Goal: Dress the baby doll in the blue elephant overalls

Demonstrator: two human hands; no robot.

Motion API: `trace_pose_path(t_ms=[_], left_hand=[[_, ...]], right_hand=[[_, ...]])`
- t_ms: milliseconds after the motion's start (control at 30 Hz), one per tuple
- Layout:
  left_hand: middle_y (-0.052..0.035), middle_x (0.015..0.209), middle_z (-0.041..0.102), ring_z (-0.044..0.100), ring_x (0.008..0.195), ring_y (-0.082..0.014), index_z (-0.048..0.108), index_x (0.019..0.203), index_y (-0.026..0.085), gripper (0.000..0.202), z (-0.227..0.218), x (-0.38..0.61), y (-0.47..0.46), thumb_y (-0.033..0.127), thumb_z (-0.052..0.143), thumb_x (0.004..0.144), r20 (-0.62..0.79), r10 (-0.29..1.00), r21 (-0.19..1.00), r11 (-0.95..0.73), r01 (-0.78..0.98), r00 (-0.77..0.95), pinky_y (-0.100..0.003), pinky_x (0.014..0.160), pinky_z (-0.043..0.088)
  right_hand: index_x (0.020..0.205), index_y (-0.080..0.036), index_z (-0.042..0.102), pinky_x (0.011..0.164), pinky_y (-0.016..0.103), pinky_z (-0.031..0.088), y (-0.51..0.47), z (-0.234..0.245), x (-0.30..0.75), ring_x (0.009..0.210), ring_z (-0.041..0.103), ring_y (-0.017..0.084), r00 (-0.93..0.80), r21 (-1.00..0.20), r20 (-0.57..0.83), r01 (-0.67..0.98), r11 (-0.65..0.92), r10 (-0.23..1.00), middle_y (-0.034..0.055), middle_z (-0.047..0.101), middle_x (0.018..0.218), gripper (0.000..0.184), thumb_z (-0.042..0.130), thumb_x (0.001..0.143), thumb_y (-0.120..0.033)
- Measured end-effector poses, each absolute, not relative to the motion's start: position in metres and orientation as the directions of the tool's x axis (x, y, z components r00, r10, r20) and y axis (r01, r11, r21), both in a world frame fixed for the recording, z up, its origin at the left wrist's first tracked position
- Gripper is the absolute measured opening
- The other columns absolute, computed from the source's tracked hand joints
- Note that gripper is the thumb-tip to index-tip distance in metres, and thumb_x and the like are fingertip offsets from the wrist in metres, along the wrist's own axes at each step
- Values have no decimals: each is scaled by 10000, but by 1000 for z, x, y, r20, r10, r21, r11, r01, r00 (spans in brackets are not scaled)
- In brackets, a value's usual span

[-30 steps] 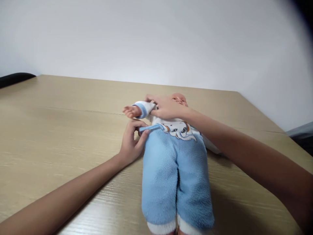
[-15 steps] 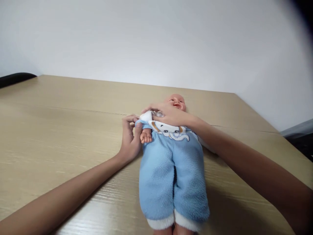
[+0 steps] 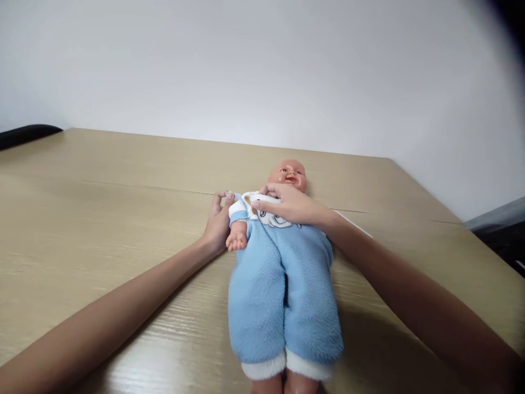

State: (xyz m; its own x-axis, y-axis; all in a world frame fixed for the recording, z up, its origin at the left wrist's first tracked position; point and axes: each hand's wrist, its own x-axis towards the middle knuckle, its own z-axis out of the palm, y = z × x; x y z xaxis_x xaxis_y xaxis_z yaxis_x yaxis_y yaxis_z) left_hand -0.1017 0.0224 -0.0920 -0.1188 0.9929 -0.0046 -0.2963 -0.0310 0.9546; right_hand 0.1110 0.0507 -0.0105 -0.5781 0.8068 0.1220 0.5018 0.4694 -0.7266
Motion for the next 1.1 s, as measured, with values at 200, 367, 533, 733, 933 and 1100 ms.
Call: trace_pose_path(t_ms=[200, 367, 533, 733, 933, 1100], left_hand=[[27, 884, 667, 608, 756, -127, 577, 966, 256, 458, -83, -106, 34, 574, 885, 849, 9, 999, 956, 2, -295, 37, -224, 649, 523], [37, 824, 665, 574, 684, -129, 597, 933, 253, 505, -76, -108, 43, 587, 930, 751, -23, 989, 968, 58, -242, 145, -244, 600, 476], [49, 765, 622, 500, 619, -114, 607, 900, 239, 497, -66, -103, 60, 559, 928, 699, -1, 972, 993, 29, -117, 233, -243, 553, 425], [24, 826, 642, 559, 724, -140, 640, 880, 204, 457, -63, -106, 69, 546, 907, 736, 28, 957, 999, -22, -26, 288, -257, 656, 485], [-32, 927, 709, 666, 909, -209, 647, 890, 185, 366, -65, -91, 100, 490, 847, 853, 57, 919, 997, -74, 30, 391, -351, 872, 567], [-67, 1069, 740, 701, 949, -208, 704, 1051, 170, 321, -64, -79, 113, 491, 703, 1033, 79, 868, 988, -134, 77, 489, -407, 895, 607]], right_hand=[[969, -225, 674, 730, 312, 461, 54, -17, 121, 857, 628, 203, -558, -867, 107, 353, 353, 823, 20, 700, 917, 357, 734, 952, -576], [948, -226, 643, 763, 309, 462, 51, -17, 126, 874, 624, 199, -541, -909, 97, 294, 296, 835, 2, 667, 901, 356, 748, 929, -566], [947, -225, 635, 759, 308, 444, 52, -21, 128, 847, 606, 187, -542, -924, 97, 263, 278, 835, -11, 650, 891, 358, 793, 902, -543], [975, -233, 642, 753, 298, 473, 59, -32, 132, 892, 625, 203, -537, -953, 117, 177, 247, 836, -3, 658, 907, 373, 820, 878, -546], [967, -237, 627, 825, 306, 493, 60, -33, 132, 924, 656, 199, -528, -974, 124, 95, 204, 840, -7, 691, 938, 380, 835, 881, -544], [917, -239, 592, 839, 320, 507, 58, -31, 131, 901, 648, 196, -492, -984, 91, 92, 155, 866, -9, 682, 893, 408, 809, 890, -583]])
